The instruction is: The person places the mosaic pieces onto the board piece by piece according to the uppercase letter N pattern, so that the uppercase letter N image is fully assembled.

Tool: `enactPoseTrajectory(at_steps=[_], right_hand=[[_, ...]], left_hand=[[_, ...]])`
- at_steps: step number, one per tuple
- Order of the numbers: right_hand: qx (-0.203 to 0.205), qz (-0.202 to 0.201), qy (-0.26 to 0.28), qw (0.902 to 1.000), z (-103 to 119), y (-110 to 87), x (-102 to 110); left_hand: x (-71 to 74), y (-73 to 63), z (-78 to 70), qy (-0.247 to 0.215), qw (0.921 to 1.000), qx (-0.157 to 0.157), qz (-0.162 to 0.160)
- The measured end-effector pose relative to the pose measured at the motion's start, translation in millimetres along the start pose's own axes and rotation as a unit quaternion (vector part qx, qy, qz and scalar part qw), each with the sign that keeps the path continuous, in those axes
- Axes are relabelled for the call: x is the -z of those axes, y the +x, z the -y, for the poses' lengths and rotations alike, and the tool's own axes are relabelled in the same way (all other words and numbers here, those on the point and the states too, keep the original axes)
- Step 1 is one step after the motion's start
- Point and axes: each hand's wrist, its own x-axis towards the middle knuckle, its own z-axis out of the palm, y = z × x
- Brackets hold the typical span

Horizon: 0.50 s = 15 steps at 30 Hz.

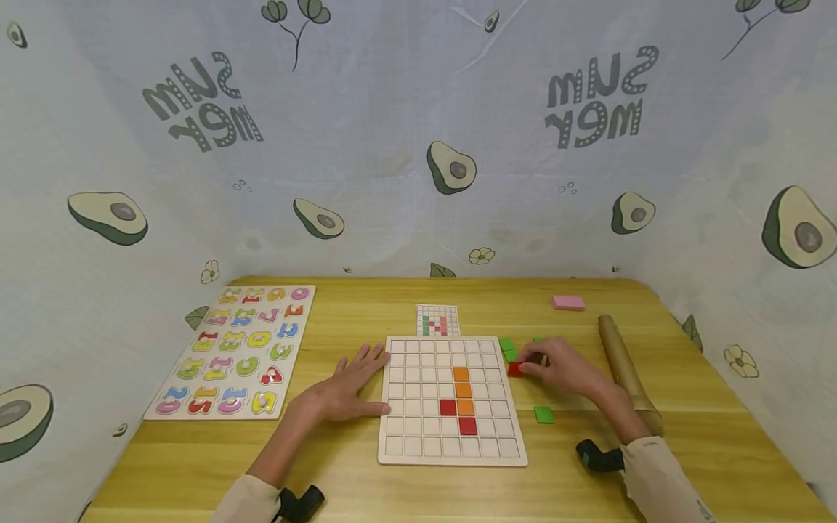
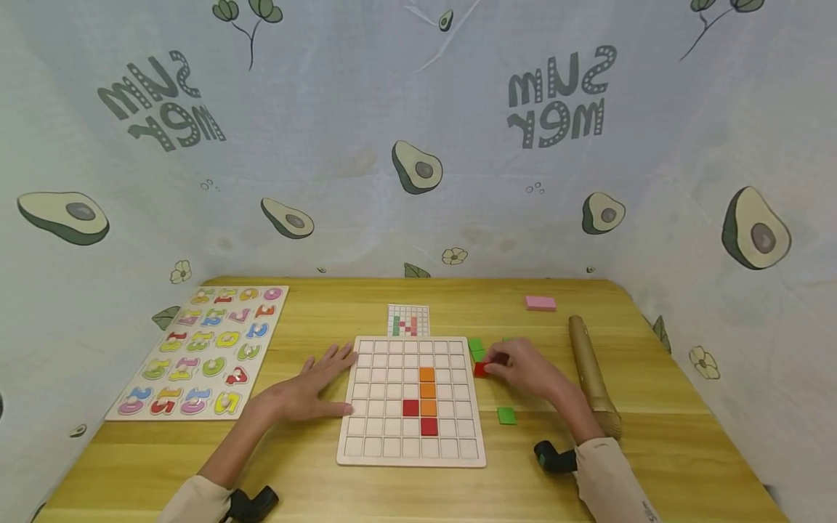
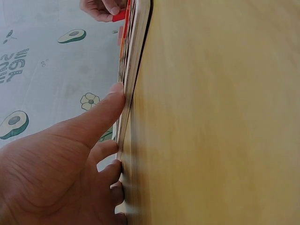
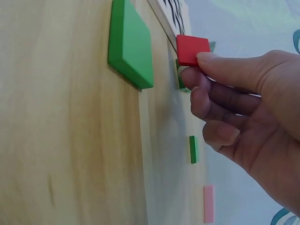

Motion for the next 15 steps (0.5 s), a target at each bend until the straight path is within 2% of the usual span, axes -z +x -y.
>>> enactPoseTrajectory(at_steps=[5,7,12,15], right_hand=[[-0.005,-0.013,0.009,0.9999,6.1,10.7,-0.4],[-0.013,-0.017,0.019,0.9996,9.0,15.1,-1.9],[-0.03,-0.028,0.07,0.9967,13.5,17.6,-7.4],[-0.022,-0.03,0.089,0.9953,16.2,19.1,-12.6]], left_hand=[[4.3,-4.1,1.3,0.005,0.9999,0.015,-0.002],[8.4,-7.9,-4.5,-0.002,0.9999,0.017,-0.003],[12.0,-11.9,-19.2,-0.023,0.9997,0.004,0.005],[9.0,-8.6,-15.0,-0.011,0.9999,-0.006,0.006]])
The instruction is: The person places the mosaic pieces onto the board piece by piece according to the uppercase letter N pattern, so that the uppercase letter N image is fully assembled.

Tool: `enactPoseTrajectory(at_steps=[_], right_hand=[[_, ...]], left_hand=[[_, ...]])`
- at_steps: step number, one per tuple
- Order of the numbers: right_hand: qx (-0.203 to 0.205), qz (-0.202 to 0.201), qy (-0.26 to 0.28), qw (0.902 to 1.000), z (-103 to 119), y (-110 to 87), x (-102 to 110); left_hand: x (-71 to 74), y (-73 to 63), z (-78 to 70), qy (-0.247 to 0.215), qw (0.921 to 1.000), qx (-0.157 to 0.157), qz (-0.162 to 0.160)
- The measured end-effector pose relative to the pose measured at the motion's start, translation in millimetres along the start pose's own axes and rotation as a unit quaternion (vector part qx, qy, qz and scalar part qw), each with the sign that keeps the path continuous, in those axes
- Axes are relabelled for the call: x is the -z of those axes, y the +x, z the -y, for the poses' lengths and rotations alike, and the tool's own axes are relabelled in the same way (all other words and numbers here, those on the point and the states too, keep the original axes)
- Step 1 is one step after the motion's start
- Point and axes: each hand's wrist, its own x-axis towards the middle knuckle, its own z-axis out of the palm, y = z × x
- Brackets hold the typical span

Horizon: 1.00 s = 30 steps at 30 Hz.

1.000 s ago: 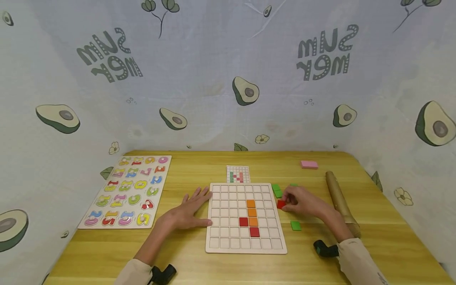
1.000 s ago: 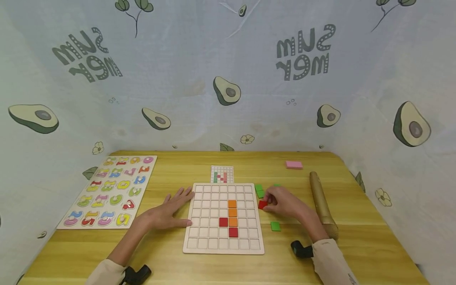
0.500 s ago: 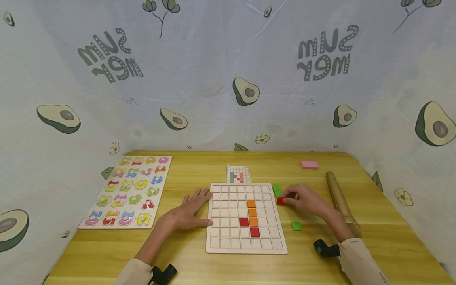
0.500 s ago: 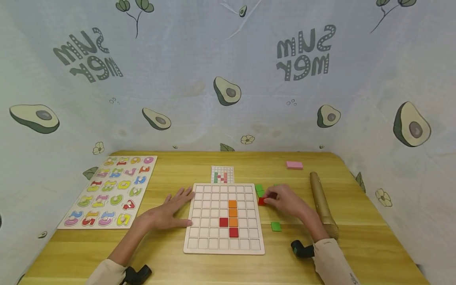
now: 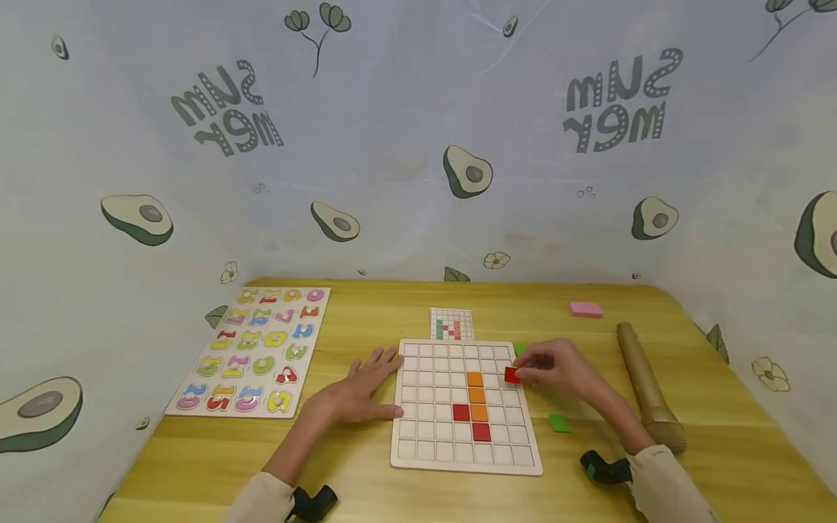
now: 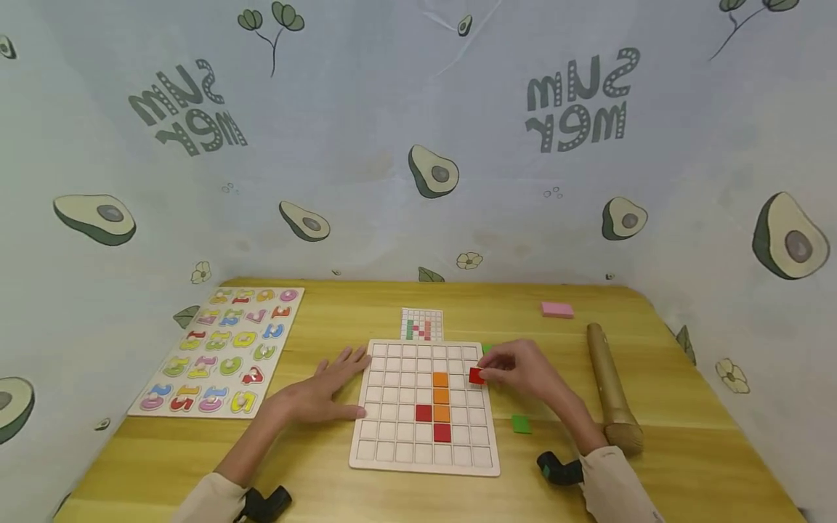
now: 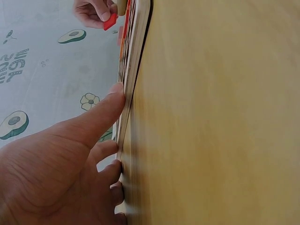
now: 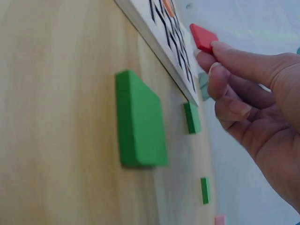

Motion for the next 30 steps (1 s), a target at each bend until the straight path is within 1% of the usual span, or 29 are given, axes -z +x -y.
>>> enactPoseTrajectory(at_steps=[4,5,7,11,15,19,23,27,30], right_hand=[[0.033,0.008,0.015,0.9993,2.9,3.7,-8.7],[0.042,0.013,0.02,0.9988,3.9,5.4,-11.4],[0.053,0.025,0.031,0.9978,6.7,8.7,-16.6],[0.062,0.044,0.043,0.9962,14.4,15.6,-26.1],[0.058,0.061,0.052,0.9951,23.3,24.1,-33.9],[0.06,0.079,0.062,0.9931,31.1,31.2,-41.8],[0.08,0.095,0.081,0.9889,37.0,37.1,-50.3],[0.099,0.101,0.091,0.9859,40.2,41.8,-57.7],[0.104,0.096,0.084,0.9865,42.3,44.5,-61.8]], left_hand=[[0.5,3.1,-0.3,0.005,1.0,0.007,0.001],[2.5,2.3,-3.7,0.0,0.9999,0.012,0.002],[3.5,2.2,-3.9,-0.005,0.9998,0.017,0.004],[3.5,0.9,-1.6,-0.01,0.9999,0.012,0.0],[3.2,-0.4,-0.9,-0.012,0.9999,0.006,-0.005],[3.7,-0.8,-4.4,-0.008,0.9999,0.015,0.001],[3.3,-0.5,-5.9,-0.006,0.9998,0.021,0.005],[1.6,0.8,-3.5,-0.007,0.9999,0.01,0.002],[2.0,1.1,-5.0,-0.006,0.9999,0.01,0.003]])
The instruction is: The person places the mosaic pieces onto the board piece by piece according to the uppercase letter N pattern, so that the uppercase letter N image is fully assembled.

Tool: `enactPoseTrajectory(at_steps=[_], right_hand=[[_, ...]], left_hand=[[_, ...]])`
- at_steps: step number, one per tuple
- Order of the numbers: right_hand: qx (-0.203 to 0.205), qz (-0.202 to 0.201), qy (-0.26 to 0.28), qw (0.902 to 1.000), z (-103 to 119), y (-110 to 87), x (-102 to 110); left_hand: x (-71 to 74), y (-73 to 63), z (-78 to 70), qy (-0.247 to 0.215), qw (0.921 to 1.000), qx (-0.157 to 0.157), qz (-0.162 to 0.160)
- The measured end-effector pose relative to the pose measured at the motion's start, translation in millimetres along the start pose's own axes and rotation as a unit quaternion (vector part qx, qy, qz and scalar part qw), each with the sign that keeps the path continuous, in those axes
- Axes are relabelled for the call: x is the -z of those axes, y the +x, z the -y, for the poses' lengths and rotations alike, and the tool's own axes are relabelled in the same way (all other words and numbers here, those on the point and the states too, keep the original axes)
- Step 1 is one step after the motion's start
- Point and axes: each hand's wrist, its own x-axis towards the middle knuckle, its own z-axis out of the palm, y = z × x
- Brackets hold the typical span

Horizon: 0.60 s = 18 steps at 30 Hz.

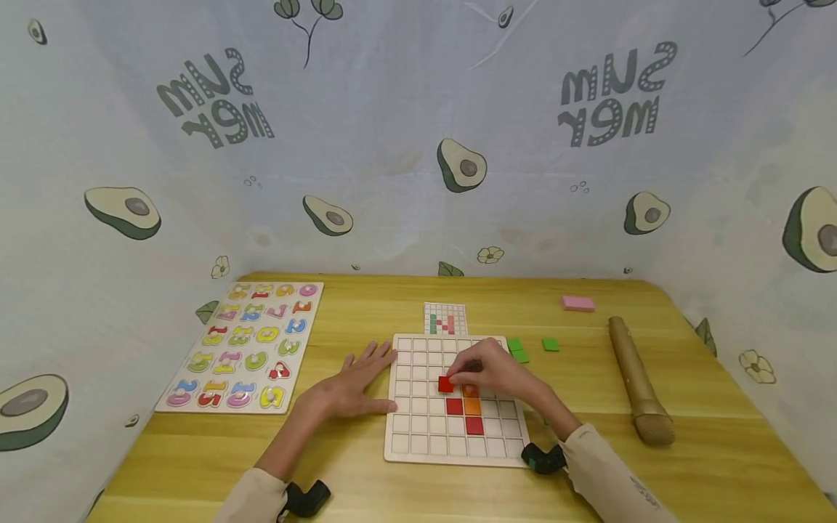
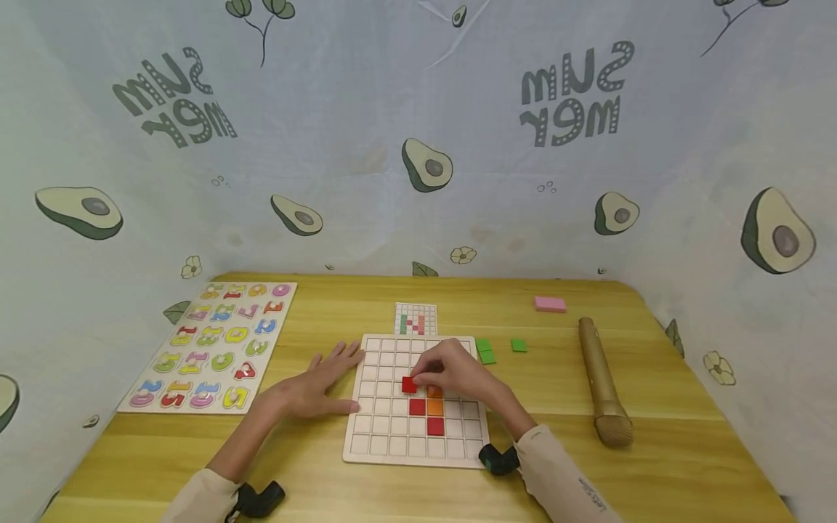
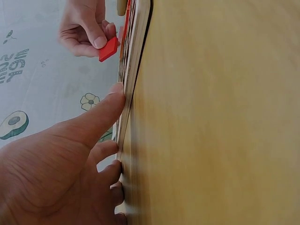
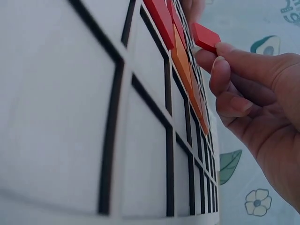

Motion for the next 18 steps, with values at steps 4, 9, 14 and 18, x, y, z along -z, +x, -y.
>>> enactPoseTrajectory(at_steps=[4,9,14,18], right_hand=[[-0.002,0.004,-0.005,1.0,2.0,6.9,-4.3],[-0.005,0.015,-0.03,0.9994,5.6,13.1,-8.2],[-0.001,0.022,-0.052,0.9984,9.0,14.8,-9.6],[0.001,0.029,-0.061,0.9977,8.8,15.2,-10.2]], left_hand=[[1.8,-0.4,-3.1,0.009,0.9998,0.018,0.005],[1.3,0.7,-3.0,0.016,0.9995,0.026,0.007],[1.0,0.6,-4.1,0.016,0.9996,0.023,0.006],[0.3,1.2,-3.6,0.014,0.9997,0.022,0.003]])
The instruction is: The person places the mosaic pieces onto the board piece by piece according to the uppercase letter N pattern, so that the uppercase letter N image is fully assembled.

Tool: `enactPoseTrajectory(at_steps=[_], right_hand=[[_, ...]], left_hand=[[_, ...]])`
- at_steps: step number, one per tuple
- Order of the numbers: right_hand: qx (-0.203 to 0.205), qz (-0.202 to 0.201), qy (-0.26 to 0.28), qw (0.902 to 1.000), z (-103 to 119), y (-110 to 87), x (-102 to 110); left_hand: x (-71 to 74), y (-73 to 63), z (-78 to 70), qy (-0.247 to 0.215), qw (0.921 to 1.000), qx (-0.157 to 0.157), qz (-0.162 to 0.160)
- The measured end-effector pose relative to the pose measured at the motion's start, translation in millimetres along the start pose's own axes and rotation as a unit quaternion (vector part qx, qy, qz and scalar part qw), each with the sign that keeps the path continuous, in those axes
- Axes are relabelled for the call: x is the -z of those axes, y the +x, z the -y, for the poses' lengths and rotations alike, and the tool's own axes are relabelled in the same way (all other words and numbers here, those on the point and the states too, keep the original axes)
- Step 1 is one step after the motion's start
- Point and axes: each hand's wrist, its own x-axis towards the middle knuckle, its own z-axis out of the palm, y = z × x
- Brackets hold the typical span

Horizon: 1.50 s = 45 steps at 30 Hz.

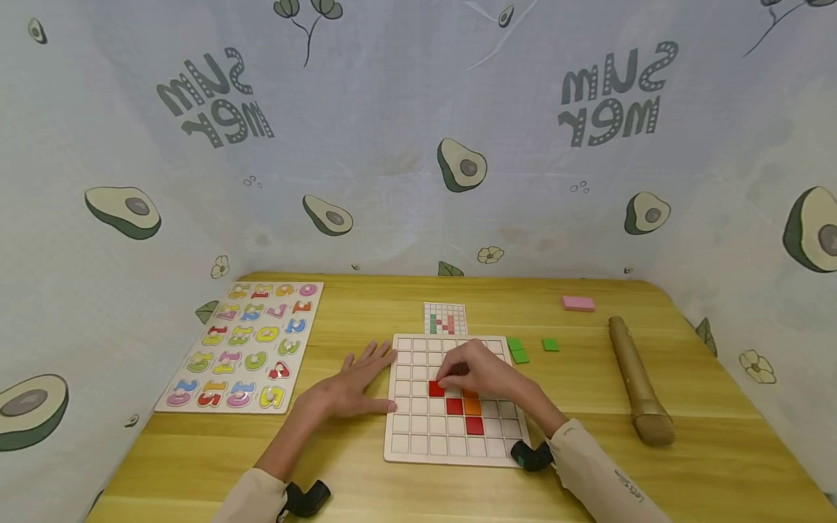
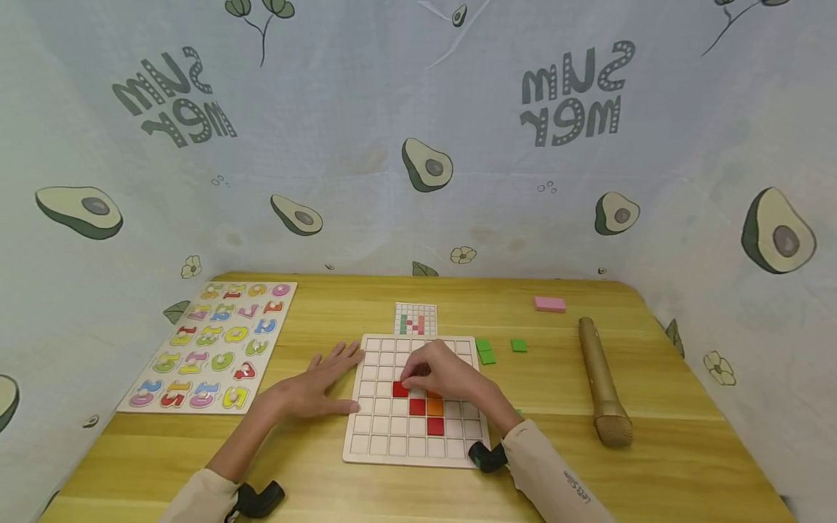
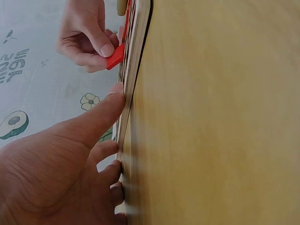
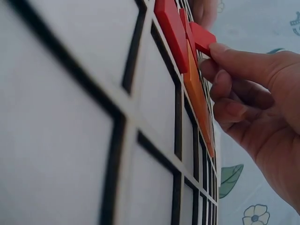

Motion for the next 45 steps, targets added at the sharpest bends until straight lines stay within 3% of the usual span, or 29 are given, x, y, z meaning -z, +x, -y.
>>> enactPoseTrajectory(at_steps=[16,26,37,45], right_hand=[[0.011,0.019,-0.018,0.9996,-1.0,-2.6,-0.8],[0.003,0.036,-0.028,0.999,-1.6,-5.1,1.1],[-0.005,0.047,-0.03,0.9984,-2.5,-7.0,1.1],[0.002,0.043,-0.028,0.9987,-4.2,-6.6,1.9]], left_hand=[[0.7,-0.1,0.0,-0.008,1.0,-0.004,-0.002],[-8.5,8.3,18.9,-0.003,0.9998,-0.014,-0.01],[0.0,1.0,0.8,-0.01,0.9999,-0.012,0.0],[-0.5,0.4,0.4,-0.008,0.9999,-0.006,-0.002]])
